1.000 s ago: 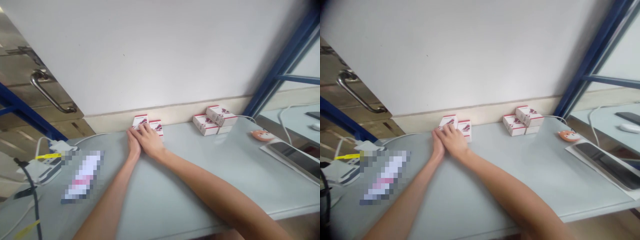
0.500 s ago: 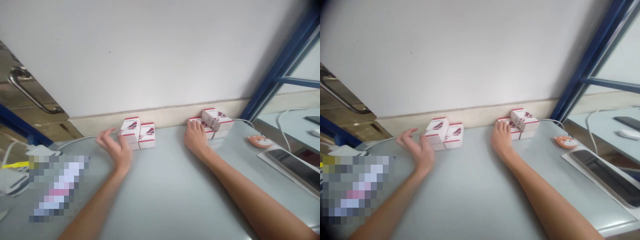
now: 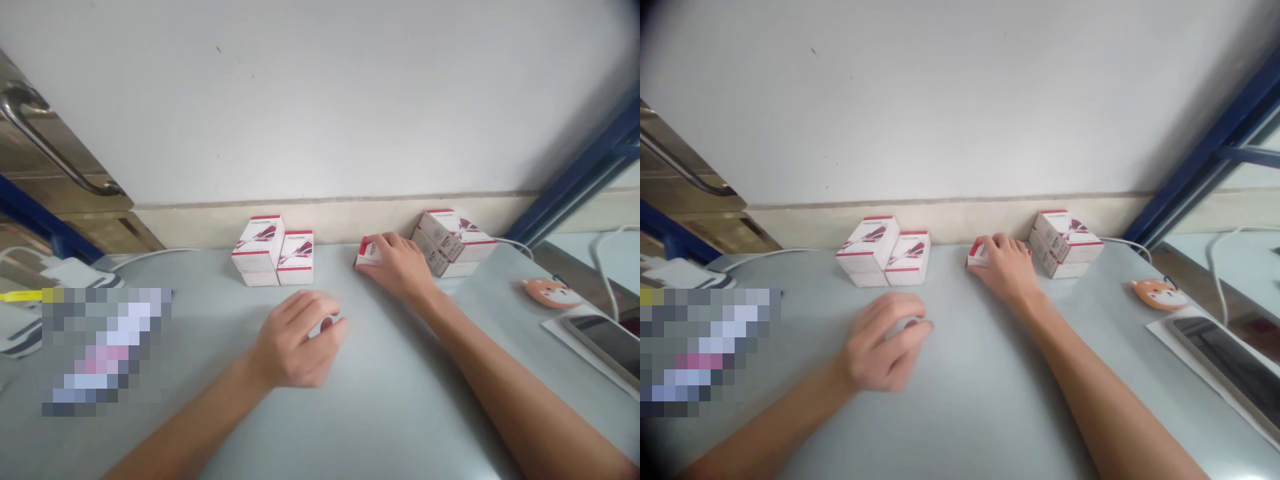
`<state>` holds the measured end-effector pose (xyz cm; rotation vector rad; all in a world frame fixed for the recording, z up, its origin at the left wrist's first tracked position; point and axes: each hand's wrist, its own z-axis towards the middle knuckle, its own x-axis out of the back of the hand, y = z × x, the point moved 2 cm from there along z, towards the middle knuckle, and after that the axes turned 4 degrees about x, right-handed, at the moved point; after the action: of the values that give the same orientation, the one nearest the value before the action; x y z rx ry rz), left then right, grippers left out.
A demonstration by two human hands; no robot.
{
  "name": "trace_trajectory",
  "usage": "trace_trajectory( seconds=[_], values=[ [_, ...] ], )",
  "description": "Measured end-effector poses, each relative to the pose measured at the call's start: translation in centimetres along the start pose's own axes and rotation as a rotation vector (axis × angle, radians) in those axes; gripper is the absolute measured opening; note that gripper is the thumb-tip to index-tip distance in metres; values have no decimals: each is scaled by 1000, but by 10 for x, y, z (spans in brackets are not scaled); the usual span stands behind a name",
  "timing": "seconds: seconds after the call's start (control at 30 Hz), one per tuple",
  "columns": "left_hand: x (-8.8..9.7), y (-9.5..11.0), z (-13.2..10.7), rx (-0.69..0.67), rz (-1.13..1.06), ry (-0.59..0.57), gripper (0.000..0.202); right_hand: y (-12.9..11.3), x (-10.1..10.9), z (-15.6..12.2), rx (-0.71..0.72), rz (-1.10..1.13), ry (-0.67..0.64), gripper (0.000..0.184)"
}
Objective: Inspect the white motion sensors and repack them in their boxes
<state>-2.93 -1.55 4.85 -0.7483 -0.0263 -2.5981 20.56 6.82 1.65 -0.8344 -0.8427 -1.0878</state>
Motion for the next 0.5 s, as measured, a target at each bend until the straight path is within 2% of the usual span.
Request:
trace_trajectory(
  seconds=[0.07,0.13,0.23,0.3,0.37,0.43,0.5],
  values=[
    [-3,-4,-3,100,-11,-70,33,-8,11,1,-10,135,55,50],
    [-7,-11,-8,297,-41,-116,34,-19,21,1,-44,376,140,53],
    [-14,-22,-19,626,-171,-41,45,-35,25,-1,-151,845,228,52],
    [-21,-28,-26,794,-311,37,60,-44,19,-4,-193,1128,185,48],
    [-28,-31,-33,918,-489,62,70,-54,11,-8,-170,1342,45,48],
    [-33,-33,-36,975,-631,60,76,-63,6,-13,-110,1434,-88,51],
    [-35,-33,-38,978,-666,53,78,-70,6,-18,-87,1397,-117,51]
  ],
)
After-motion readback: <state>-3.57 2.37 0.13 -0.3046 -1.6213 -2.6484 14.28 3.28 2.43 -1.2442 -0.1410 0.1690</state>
